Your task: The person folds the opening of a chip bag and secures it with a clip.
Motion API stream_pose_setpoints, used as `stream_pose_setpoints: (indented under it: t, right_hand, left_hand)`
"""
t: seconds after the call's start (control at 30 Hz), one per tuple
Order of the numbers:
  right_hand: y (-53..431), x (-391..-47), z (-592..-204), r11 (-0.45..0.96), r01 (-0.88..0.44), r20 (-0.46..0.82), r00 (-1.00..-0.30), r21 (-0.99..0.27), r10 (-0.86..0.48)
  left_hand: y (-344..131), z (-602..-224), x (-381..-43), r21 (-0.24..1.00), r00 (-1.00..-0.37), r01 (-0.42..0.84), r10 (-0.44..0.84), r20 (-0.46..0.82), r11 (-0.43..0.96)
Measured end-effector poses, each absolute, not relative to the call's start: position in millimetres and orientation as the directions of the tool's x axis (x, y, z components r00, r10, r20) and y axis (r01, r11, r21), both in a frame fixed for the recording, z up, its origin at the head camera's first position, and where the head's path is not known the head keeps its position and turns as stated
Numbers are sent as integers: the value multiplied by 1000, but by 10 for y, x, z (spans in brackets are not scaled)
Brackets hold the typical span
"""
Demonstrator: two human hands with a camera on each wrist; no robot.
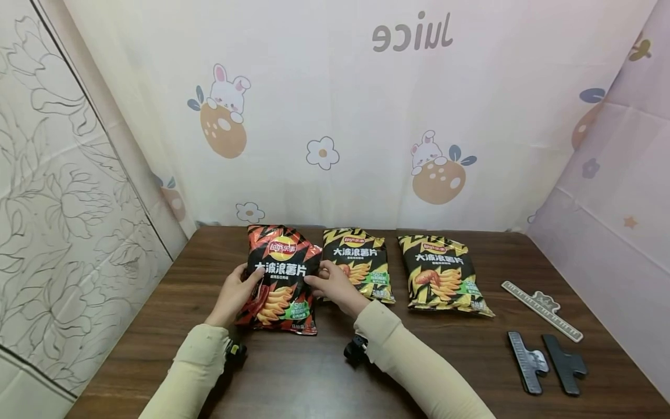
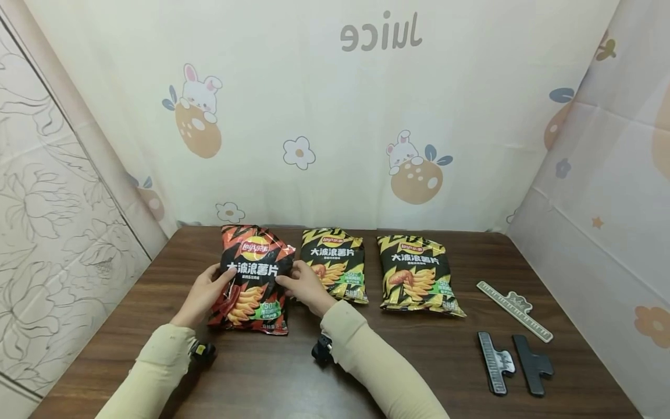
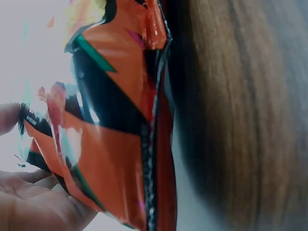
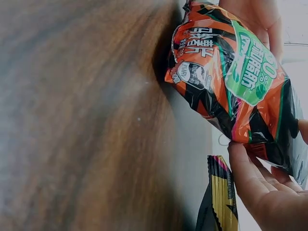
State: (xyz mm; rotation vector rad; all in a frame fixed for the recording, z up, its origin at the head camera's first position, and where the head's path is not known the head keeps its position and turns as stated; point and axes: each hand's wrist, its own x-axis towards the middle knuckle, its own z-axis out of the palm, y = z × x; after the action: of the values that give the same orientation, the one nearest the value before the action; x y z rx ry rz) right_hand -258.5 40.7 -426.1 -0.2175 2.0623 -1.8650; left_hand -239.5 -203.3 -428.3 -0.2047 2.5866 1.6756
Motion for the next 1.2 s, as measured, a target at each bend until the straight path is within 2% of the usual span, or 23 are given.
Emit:
stream_pose_setpoints:
  t: [0.27, 0.63, 1.0, 1.2]
  right_hand:
    - [476, -2549, -4282, 110, 90, -125, -923, -990, -365]
    - [622, -2465, -4260, 144, 79, -126, -927, -986, -353]
    - [765, -2384, -4300, 100, 64, -96, -928, -993, -360]
    - [886, -2337, -4307, 112, 57, -94, -929, -992, -358]
  left_hand:
    - [-1995, -4277, -2342, 901, -993, -122, -58, -107, 417]
    - [-1880, -4276, -2278, 925, -995, -99, -13, -101, 368]
    - [-1738, -4317, -2196, 927, -995, -96, -2, -102, 362]
    - [-1639, -4333, -2171, 946, -995, -86, 17, -96, 312]
